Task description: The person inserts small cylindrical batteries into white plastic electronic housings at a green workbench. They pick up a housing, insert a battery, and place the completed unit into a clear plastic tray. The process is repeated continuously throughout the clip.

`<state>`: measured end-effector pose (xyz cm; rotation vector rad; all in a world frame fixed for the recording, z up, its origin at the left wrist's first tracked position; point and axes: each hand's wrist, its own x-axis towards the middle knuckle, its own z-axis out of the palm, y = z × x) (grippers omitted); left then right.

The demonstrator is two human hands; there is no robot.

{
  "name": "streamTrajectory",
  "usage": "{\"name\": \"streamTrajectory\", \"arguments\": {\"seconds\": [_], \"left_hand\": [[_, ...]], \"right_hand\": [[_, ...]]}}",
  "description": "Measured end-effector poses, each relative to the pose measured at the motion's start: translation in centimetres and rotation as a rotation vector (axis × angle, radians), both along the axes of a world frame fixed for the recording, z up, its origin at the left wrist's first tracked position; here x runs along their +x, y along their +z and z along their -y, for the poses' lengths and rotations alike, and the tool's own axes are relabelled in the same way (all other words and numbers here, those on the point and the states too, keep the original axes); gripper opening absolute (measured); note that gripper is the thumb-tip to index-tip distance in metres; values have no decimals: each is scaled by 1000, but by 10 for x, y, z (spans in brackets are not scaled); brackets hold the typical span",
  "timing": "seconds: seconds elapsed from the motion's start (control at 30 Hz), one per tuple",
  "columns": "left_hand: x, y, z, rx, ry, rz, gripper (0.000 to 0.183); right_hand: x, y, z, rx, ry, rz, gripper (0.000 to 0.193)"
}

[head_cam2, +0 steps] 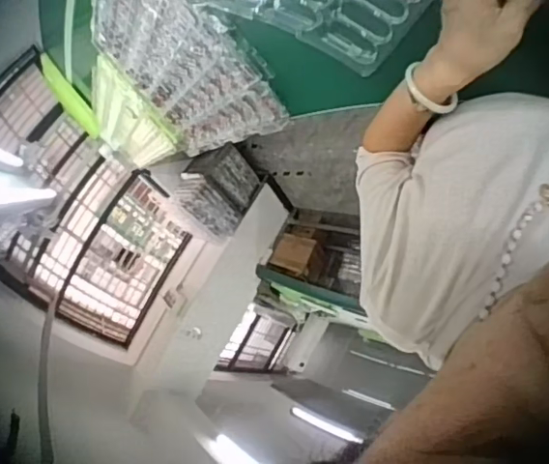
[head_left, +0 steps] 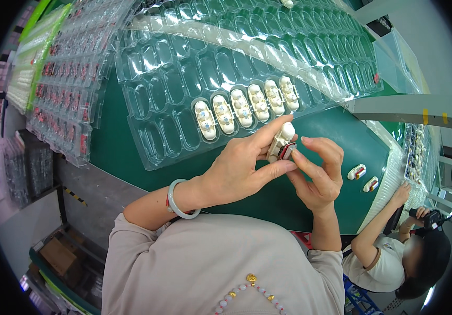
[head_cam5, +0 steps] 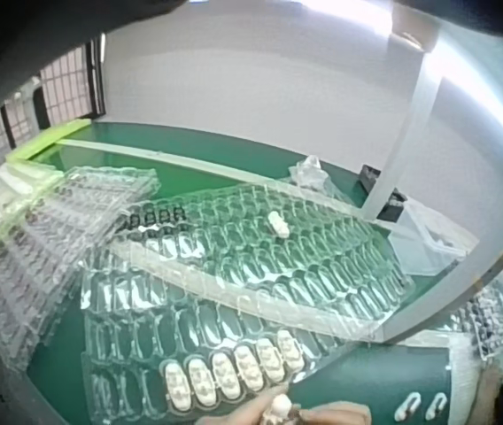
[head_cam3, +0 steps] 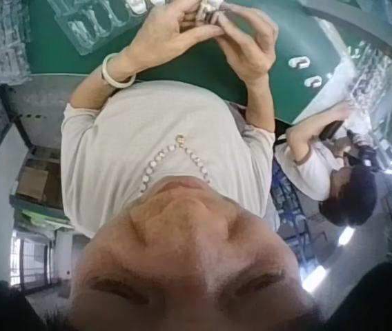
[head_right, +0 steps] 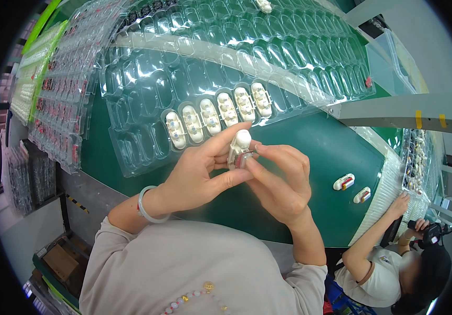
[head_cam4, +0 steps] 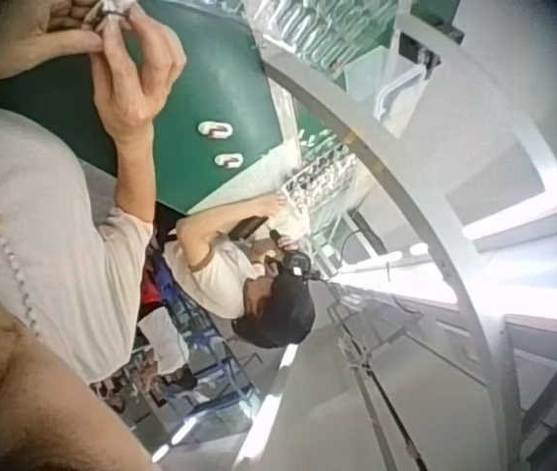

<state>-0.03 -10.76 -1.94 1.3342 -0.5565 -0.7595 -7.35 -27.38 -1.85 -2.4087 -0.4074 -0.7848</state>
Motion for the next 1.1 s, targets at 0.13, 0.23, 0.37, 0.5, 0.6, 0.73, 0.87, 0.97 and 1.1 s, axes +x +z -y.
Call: {"name": "streamTrajectory", "arguments": {"seconds": [0.13,0.23,0.37,0.5,0.6,0.73,0.87,0.97,1.1], "left_hand": [[-1,-5,1,38,8,155,59],[-4,-4,1,54,25,219,55],[-5,0,0,53,-6,135,56],[-4,1,-2,-10,-62,45,65],[-4,-2,-4,-11,-95,135,70],[-6,-6,-1,-18,-70,271,69],[-10,-16,5,3,-14,454,48],[-10,-18,5,32,59,60,49],[-20,5,9,-9,-126,-5,62]], "right_hand": [[-6,-4,-2,-1,-35,-18,42],[-7,-5,-2,1,-2,-13,47],[-3,-2,1,340,25,-116,62],[-4,-4,13,935,191,-554,70],[-7,-2,5,1108,252,-746,47],[-13,-1,-1,1117,194,-714,32],[-13,1,3,917,119,-670,28],[3,-11,1,801,185,-506,32],[-23,-14,-9,681,-42,-343,27]]}}
